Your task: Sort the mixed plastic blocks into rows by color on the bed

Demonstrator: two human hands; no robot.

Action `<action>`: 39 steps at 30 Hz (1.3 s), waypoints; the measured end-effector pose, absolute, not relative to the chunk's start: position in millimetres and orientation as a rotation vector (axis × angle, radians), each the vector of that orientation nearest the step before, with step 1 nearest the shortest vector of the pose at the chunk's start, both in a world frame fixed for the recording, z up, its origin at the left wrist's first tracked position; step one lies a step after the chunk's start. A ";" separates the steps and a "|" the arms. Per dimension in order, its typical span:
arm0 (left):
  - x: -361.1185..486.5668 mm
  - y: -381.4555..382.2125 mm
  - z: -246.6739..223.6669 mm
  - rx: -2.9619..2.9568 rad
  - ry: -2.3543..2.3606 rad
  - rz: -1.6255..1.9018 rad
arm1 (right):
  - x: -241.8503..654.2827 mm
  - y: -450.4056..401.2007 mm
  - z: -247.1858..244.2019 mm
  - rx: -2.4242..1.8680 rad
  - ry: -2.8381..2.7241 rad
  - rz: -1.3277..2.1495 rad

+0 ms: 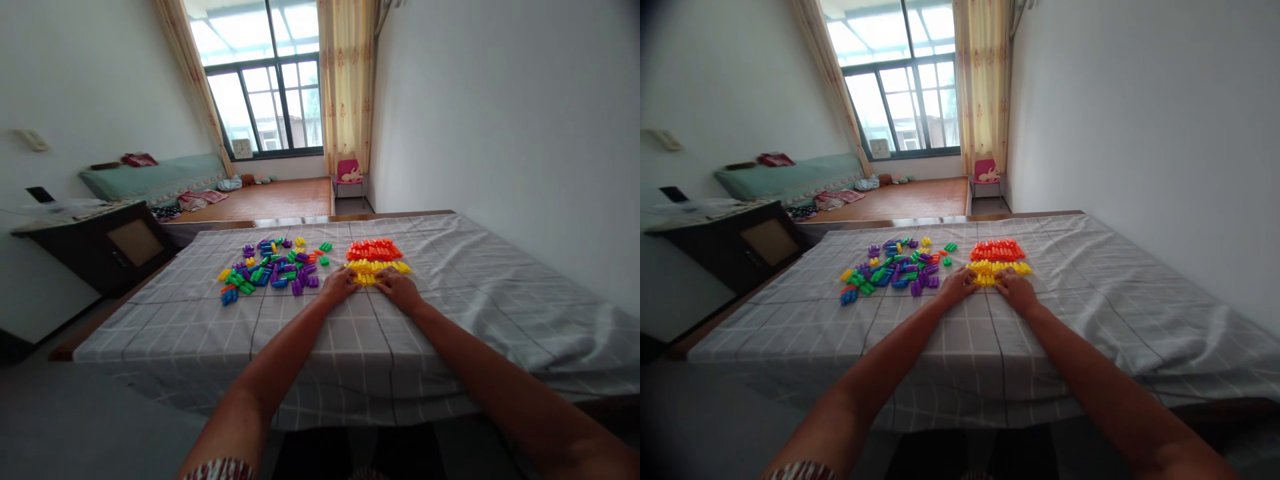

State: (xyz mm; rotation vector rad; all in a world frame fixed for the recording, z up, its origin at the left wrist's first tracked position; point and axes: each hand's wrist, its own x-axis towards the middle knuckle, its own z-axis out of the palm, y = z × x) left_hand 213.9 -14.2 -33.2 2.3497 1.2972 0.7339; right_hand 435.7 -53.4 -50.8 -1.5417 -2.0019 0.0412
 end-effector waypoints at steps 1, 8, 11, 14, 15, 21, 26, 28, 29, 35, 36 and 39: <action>214.2 -12.4 -34.3 2.356 1.295 0.740 | 436.0 -51.5 -51.3 -1.549 -2.001 0.022; 214.6 -4.6 -37.5 2.356 1.281 0.745 | 433.6 -50.8 -47.4 -1.567 -1.981 0.016; 213.7 -4.8 -38.1 2.345 1.261 0.756 | 434.3 -54.9 -45.6 -1.557 -1.950 0.037; 213.0 -4.5 -40.3 2.347 1.243 0.778 | 434.8 -57.6 -44.5 -1.559 -1.974 0.062; 212.9 -4.6 -41.3 2.349 1.240 0.780 | 434.6 -58.0 -44.1 -1.565 -1.980 0.067; 210.2 -8.5 -41.6 2.386 1.156 0.890 | 435.2 -57.6 -44.3 -1.575 -1.871 -0.024; 188.3 13.8 -13.4 2.514 1.080 1.011 | 445.3 -55.0 -50.9 -1.511 -1.774 -0.079; 167.9 37.1 3.2 2.525 1.206 1.003 | 449.8 -52.8 -52.9 -1.497 -1.719 -0.074; 155.4 51.1 10.8 2.522 1.293 0.985 | 451.5 -51.5 -53.3 -1.495 -1.692 -0.068; 84.9 134.2 28.2 2.487 1.796 0.511 | 454.8 -45.5 -52.5 -1.520 -1.641 -0.041; 79.2 143.7 26.5 2.505 1.798 0.443 | 455.5 -44.9 -52.5 -1.526 -1.638 -0.046; 74.9 159.9 19.4 2.539 1.731 0.341 | 458.8 -43.4 -53.1 -1.536 -1.607 -0.056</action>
